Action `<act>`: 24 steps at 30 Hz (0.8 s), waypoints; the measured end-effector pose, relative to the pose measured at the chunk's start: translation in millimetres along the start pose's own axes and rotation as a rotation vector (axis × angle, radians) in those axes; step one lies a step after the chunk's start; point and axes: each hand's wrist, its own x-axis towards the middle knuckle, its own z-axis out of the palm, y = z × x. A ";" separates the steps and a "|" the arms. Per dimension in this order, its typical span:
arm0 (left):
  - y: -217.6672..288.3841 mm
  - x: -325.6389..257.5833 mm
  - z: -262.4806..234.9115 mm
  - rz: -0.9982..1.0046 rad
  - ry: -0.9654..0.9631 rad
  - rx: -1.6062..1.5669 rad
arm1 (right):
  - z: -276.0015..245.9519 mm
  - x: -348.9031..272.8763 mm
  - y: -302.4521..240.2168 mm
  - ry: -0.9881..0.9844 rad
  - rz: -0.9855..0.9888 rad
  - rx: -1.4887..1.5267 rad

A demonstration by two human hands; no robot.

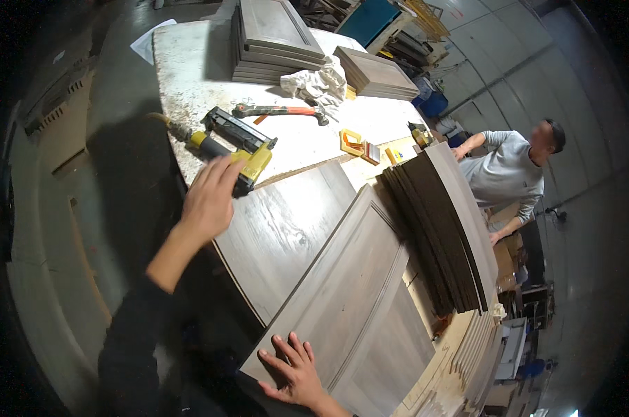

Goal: Assembling wood furniture panels using a pneumatic nail gun and adhesive.

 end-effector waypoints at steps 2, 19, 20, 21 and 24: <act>-15.9 34.8 34.0 0.125 -0.219 0.328 | -2.8 -1.3 0.4 -0.002 0.007 -0.004; -42.0 -52.8 -119.4 -0.106 -1.146 -1.066 | -6.7 5.6 6.1 -0.054 -0.008 -0.056; -48.9 -81.3 -109.3 -0.106 -1.151 -1.222 | -5.3 4.5 6.7 -0.047 -0.011 -0.060; -46.8 -112.5 -104.8 -0.329 -1.084 -1.463 | -2.1 8.3 7.1 -0.060 -0.013 -0.055; -39.8 -126.4 -93.7 -0.180 -1.368 -1.320 | -2.5 4.3 4.9 -0.039 0.025 -0.030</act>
